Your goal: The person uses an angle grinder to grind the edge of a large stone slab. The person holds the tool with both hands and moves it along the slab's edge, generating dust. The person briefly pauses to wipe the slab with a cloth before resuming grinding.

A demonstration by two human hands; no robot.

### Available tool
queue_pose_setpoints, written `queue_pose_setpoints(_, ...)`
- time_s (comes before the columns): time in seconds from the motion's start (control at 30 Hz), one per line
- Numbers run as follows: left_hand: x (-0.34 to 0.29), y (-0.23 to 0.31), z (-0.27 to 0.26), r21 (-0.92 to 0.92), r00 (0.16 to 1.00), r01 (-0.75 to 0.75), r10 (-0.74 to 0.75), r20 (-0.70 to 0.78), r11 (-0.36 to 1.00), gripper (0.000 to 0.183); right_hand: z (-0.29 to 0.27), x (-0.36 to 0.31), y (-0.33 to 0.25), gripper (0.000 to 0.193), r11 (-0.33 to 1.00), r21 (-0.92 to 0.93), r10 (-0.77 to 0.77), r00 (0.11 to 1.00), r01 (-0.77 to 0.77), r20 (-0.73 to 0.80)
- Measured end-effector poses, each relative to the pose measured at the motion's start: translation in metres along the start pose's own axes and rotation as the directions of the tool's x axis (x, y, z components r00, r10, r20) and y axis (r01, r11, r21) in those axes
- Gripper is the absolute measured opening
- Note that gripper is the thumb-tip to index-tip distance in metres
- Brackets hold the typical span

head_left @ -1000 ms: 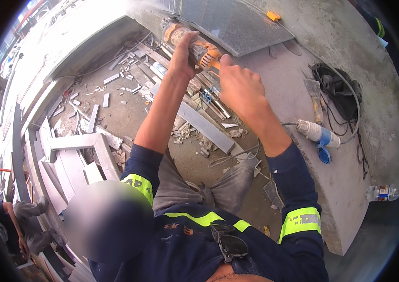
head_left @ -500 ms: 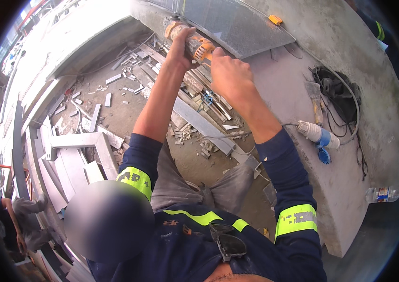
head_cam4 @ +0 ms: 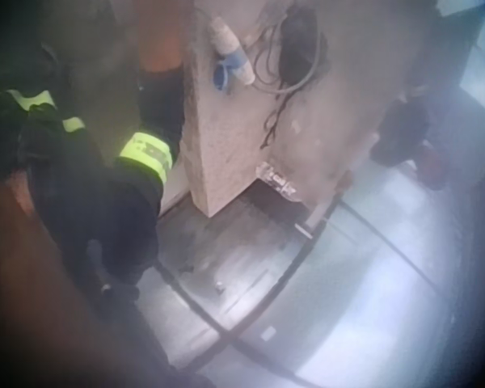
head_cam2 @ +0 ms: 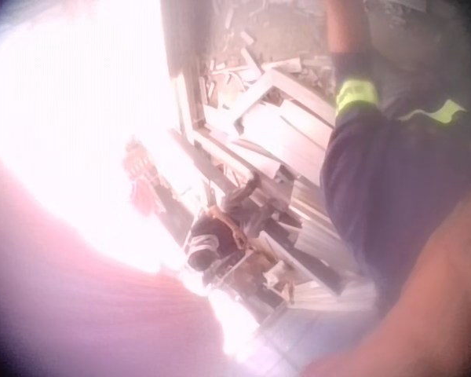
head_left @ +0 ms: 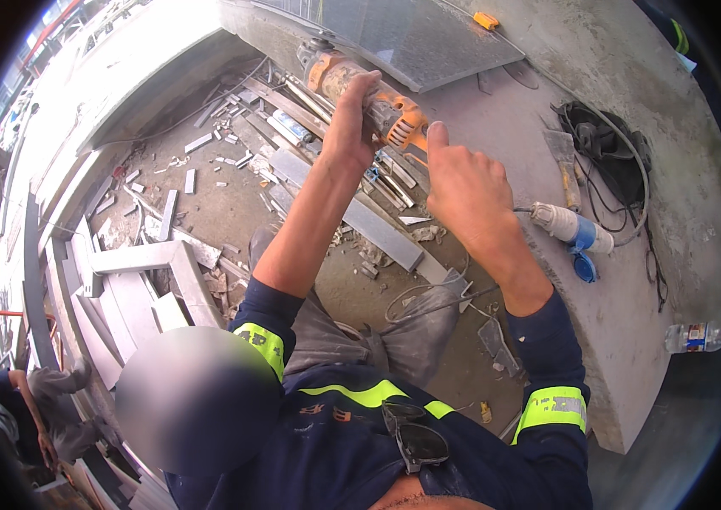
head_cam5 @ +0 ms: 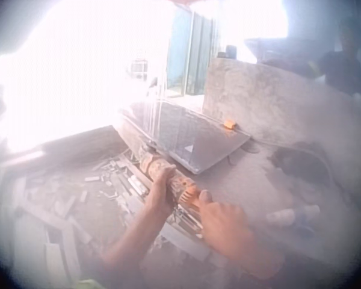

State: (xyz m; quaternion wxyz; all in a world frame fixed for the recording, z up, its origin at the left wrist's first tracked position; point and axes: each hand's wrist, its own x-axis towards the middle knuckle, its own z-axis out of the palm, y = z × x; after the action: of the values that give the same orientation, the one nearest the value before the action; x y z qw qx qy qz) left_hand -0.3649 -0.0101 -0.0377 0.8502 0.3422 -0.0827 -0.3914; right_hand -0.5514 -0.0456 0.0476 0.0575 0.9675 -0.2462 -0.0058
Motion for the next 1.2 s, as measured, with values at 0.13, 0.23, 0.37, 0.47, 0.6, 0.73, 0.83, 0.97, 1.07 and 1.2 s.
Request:
queue_pose_setpoints(0.13,0.003,0.000,-0.001,0.015,1.000,-0.019,0.019,0.002,1.000,0.036,0.001,0.001,0.001,0.033,1.000,0.011,-0.005,1.000,0.006,-0.017)
queue_pose_setpoints(0.23,0.011,0.004,-0.004,0.027,1.000,-0.013,0.013,0.003,1.000,0.035,0.005,0.009,0.000,0.032,1.000,0.026,-0.012,0.999,0.013,-0.032)
queue_pose_setpoints(0.37,0.027,0.014,-0.012,0.036,1.000,-0.014,0.013,0.023,0.999,0.035,0.011,0.031,-0.007,0.030,0.999,0.031,-0.025,0.998,0.027,-0.051)
queue_pose_setpoints(0.47,0.044,0.023,-0.022,0.111,0.999,0.035,-0.032,-0.023,0.993,0.046,0.014,0.045,-0.011,0.028,0.998,0.048,-0.048,0.996,0.052,-0.070)
queue_pose_setpoints(0.6,0.066,0.034,-0.035,0.124,0.998,0.058,-0.055,-0.025,0.991,0.051,0.011,0.063,-0.020,0.040,0.988,0.152,-0.019,0.999,0.023,-0.026)
queue_pose_setpoints(0.73,0.086,0.044,-0.047,0.122,0.997,0.071,-0.071,-0.009,0.990,0.055,0.007,0.079,-0.031,0.041,0.988,0.152,-0.017,1.000,0.018,-0.008)
queue_pose_setpoints(0.83,0.101,0.051,-0.056,0.113,0.994,0.109,-0.110,0.006,0.988,0.055,0.007,0.088,-0.038,0.037,0.992,0.123,-0.020,0.999,0.024,-0.033)
queue_pose_setpoints(0.97,0.110,0.062,-0.062,0.126,0.990,0.137,-0.141,0.026,0.983,0.053,0.007,0.096,-0.047,0.028,0.998,0.060,-0.021,0.996,0.026,-0.087)
queue_pose_setpoints(1.07,0.099,0.063,-0.057,0.130,0.990,0.142,-0.143,0.001,0.981,0.052,0.005,0.088,-0.047,0.035,0.991,0.132,-0.009,0.998,0.016,-0.055)
queue_pose_setpoints(1.2,0.062,0.039,-0.038,0.099,0.996,0.062,-0.068,0.063,0.993,0.046,0.003,0.059,-0.031,0.040,0.989,0.147,0.028,1.000,-0.028,0.002)
